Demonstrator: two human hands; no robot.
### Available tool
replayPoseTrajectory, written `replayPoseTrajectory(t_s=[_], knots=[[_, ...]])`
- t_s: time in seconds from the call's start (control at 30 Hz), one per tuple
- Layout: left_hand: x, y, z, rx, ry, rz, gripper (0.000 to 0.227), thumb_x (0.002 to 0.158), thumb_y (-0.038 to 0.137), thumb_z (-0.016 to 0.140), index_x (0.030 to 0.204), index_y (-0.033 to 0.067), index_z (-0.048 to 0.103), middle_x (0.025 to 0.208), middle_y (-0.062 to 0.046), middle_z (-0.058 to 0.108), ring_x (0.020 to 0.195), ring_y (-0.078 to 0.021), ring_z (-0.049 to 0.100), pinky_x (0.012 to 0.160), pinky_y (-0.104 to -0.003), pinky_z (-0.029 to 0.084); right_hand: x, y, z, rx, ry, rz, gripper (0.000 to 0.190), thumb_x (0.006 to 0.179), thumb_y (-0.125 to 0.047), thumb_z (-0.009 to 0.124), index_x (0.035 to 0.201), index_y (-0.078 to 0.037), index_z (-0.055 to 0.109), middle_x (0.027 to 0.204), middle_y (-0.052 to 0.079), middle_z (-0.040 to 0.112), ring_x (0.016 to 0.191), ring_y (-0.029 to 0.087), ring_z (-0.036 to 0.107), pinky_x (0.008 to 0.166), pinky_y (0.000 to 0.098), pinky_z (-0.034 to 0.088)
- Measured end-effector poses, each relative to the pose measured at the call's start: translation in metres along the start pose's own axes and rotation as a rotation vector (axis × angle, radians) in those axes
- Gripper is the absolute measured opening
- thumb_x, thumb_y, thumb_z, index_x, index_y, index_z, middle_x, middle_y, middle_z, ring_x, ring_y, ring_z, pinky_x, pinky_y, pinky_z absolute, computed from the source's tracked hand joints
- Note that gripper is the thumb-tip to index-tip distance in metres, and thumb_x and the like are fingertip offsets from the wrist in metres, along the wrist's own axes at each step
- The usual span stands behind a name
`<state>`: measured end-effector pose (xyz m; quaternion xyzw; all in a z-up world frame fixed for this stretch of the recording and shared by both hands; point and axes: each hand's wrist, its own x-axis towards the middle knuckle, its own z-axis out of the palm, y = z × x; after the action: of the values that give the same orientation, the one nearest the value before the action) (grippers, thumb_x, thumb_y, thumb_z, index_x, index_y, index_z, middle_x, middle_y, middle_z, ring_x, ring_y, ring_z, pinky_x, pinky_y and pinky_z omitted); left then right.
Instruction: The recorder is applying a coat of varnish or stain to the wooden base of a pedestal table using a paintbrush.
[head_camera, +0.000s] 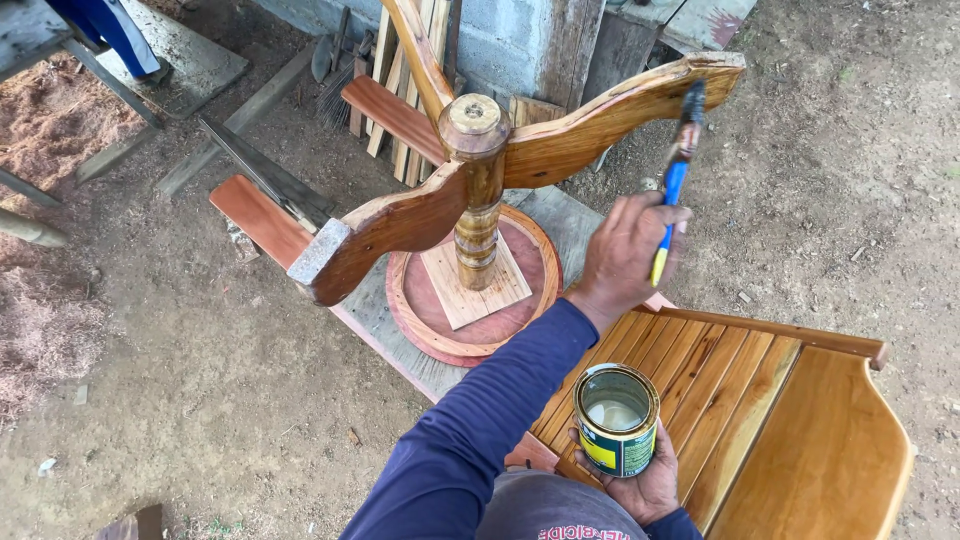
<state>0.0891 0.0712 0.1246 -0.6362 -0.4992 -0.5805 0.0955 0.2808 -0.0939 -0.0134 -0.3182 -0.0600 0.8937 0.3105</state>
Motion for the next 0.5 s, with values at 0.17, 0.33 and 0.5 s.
replayPoseTrajectory(t_s=[0.17, 0.33, 0.5], knots=[[-0.016, -0.014, -0.017, 0.041, 0.097, -0.063, 0.025, 0.099, 0.017, 0.068, 0.122, 0.016, 0.057, 0.117, -0.017, 0.063, 0.107, -0.0312, 0.066, 0.086, -0.043, 0.058, 0.003, 0.0, -0.004, 0.029, -0.002, 0.01, 0.086, 0.093, -0.072, 0.038, 0.148, -0.006, 0.043, 0.135, 0.031, 0.058, 0.121, 0.046, 0.059, 0.092, 0.0569, 0.054], [-0.031, 0.005, -0.031, 0.213, 0.292, -0.221, 0.022, 0.103, 0.013, 0.06, 0.12, 0.0021, 0.051, 0.115, -0.021, 0.054, 0.113, -0.0347, 0.055, 0.096, -0.053, 0.049, -0.003, -0.004, 0.015, 0.016, 0.104, 0.011, 0.083, 0.092, -0.071, 0.035, 0.149, -0.01, 0.045, 0.137, 0.027, 0.058, 0.122, 0.046, 0.059, 0.092, 0.0568, 0.053], [-0.025, 0.011, 0.016, 0.209, 0.212, -0.296, 0.021, 0.103, 0.016, 0.062, 0.116, 0.0051, 0.049, 0.116, -0.02, 0.052, 0.112, -0.0331, 0.054, 0.093, -0.049, 0.051, 0.0, -0.004, -0.003, 0.019, 0.072, 0.002, 0.082, 0.094, -0.069, 0.035, 0.147, -0.008, 0.047, 0.136, 0.026, 0.059, 0.121, 0.045, 0.06, 0.092, 0.0568, 0.053]])
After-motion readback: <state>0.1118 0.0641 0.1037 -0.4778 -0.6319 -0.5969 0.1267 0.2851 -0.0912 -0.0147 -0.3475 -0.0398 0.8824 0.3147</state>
